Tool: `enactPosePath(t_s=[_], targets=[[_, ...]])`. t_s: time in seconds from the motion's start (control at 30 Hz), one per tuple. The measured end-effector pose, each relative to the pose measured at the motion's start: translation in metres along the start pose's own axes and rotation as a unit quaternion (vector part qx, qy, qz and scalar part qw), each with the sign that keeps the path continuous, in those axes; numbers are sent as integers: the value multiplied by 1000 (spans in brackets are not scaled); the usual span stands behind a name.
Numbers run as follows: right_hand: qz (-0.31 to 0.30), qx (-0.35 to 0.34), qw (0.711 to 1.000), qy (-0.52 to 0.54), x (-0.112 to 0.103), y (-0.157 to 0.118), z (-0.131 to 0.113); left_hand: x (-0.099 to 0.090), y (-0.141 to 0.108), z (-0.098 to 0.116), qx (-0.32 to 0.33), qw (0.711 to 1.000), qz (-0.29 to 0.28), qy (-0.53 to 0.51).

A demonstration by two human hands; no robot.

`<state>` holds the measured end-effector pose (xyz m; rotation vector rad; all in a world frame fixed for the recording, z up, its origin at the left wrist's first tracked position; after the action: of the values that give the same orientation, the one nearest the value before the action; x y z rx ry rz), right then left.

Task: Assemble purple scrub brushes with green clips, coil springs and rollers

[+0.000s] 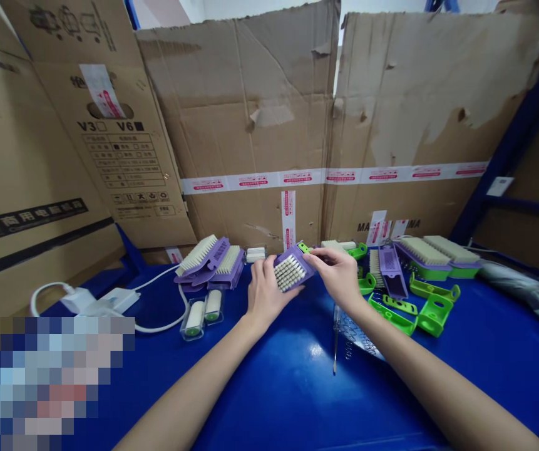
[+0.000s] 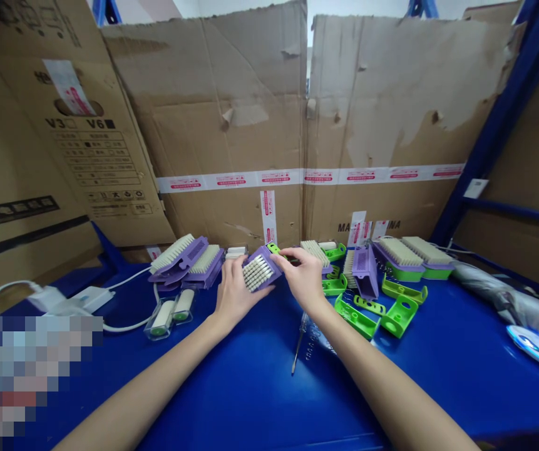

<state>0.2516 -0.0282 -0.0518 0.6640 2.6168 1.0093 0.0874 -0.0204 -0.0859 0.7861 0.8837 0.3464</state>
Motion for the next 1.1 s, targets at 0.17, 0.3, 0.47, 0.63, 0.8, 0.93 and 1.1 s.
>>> enactPosePath(t_s=[0.17,0.3,0.47,0.63,0.8,0.93,1.1], targets=[[-4,-129,989,-65,-1,-5,-22,6,-12,13,-60,996,-9,-69],[-35,-175,978,-104,3,-9,-28,11,-17,19,-61,993,-28,-102],[-69,-120,987,-76,8,-10,-14,13,-13,10,-125,987,-41,-96],[-145,-88,982,-79,18,-12,10,12,-7,-2,-138,987,-33,-76],[-156,-72,979,-109,18,-11,19,10,-5,-1,-94,992,-76,-34],[-147,-70,982,-94,14,-9,13,8,-4,3,-73,992,-103,-26],[-159,-35,984,-70,12,-8,13,11,-3,-3,-105,983,-108,-104]])
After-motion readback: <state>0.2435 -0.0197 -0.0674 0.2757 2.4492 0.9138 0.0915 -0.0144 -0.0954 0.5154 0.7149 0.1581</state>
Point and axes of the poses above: each hand's wrist, its own y-axis towards the middle knuckle, its own x-axis out of the palm, z = x × y, the point moved 4 cm from there along y, towards the middle knuckle, and after that the axes turned 4 degrees about z, right-handed, at the moved point
